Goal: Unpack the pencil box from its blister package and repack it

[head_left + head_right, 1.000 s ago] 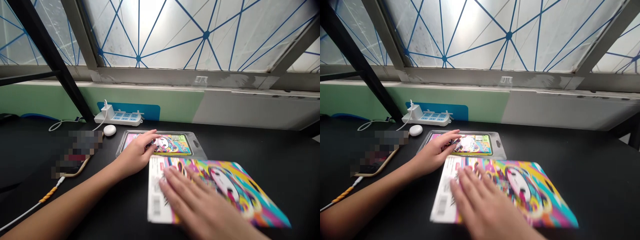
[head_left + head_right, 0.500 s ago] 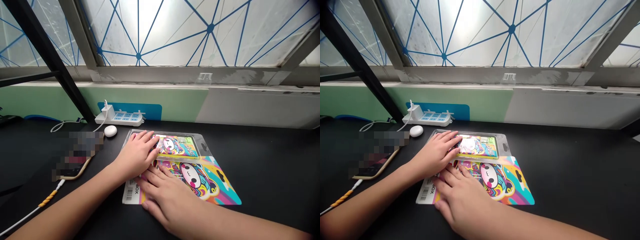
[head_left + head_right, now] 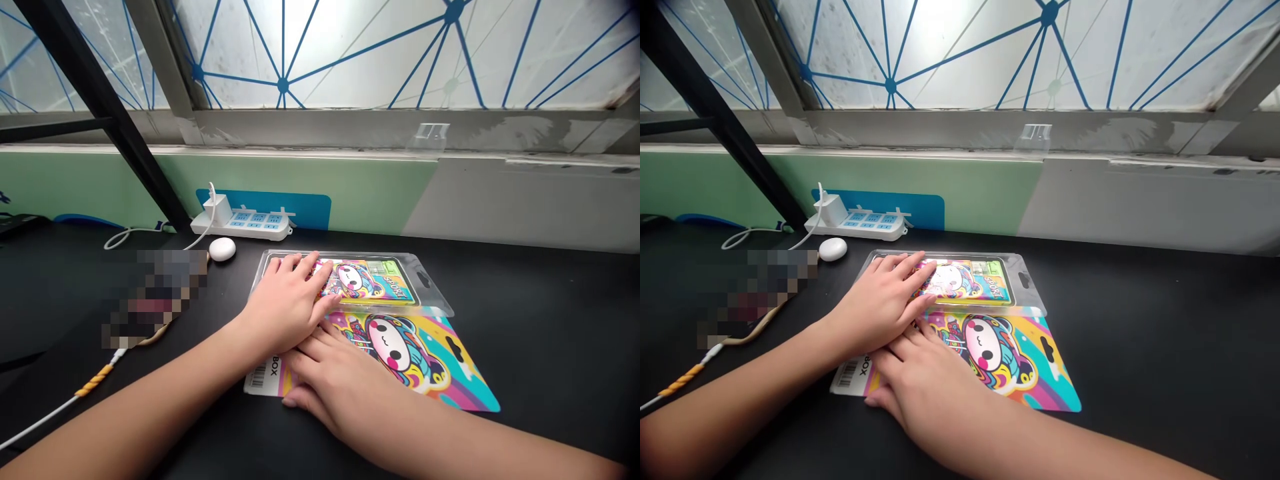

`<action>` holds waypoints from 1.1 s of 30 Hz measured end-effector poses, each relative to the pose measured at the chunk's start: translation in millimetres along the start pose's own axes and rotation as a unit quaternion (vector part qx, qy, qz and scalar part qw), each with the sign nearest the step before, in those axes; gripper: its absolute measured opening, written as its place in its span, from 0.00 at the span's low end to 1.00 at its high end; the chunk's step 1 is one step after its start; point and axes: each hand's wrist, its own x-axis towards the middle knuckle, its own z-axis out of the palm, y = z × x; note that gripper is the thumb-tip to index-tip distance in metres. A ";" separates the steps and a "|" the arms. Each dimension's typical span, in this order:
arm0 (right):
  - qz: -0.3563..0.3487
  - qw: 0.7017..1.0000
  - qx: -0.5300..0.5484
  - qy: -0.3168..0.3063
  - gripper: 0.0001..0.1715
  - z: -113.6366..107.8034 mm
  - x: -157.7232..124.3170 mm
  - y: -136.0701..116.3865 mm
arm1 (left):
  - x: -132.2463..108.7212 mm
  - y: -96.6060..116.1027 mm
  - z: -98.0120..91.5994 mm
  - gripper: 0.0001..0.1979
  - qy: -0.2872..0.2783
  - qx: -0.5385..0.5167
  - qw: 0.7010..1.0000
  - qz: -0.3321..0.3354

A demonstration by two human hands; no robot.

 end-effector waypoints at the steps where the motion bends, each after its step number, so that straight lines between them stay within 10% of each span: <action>1: -0.001 1.000 0.001 0.005 0.16 0.7 0.8 0.5 | 0.4 0.3 -0.1 0.28 0.002 0.000 1.000 0.002; 27: -0.167 0.978 -0.089 0.091 0.11 5.9 17.8 6.4 | 1.4 -25.0 4.5 0.27 0.023 -0.052 0.998 0.010; 33: -0.165 0.961 -0.116 0.190 0.14 -15.6 17.0 9.5 | 0.7 -25.2 5.4 0.27 0.019 -0.052 0.998 0.011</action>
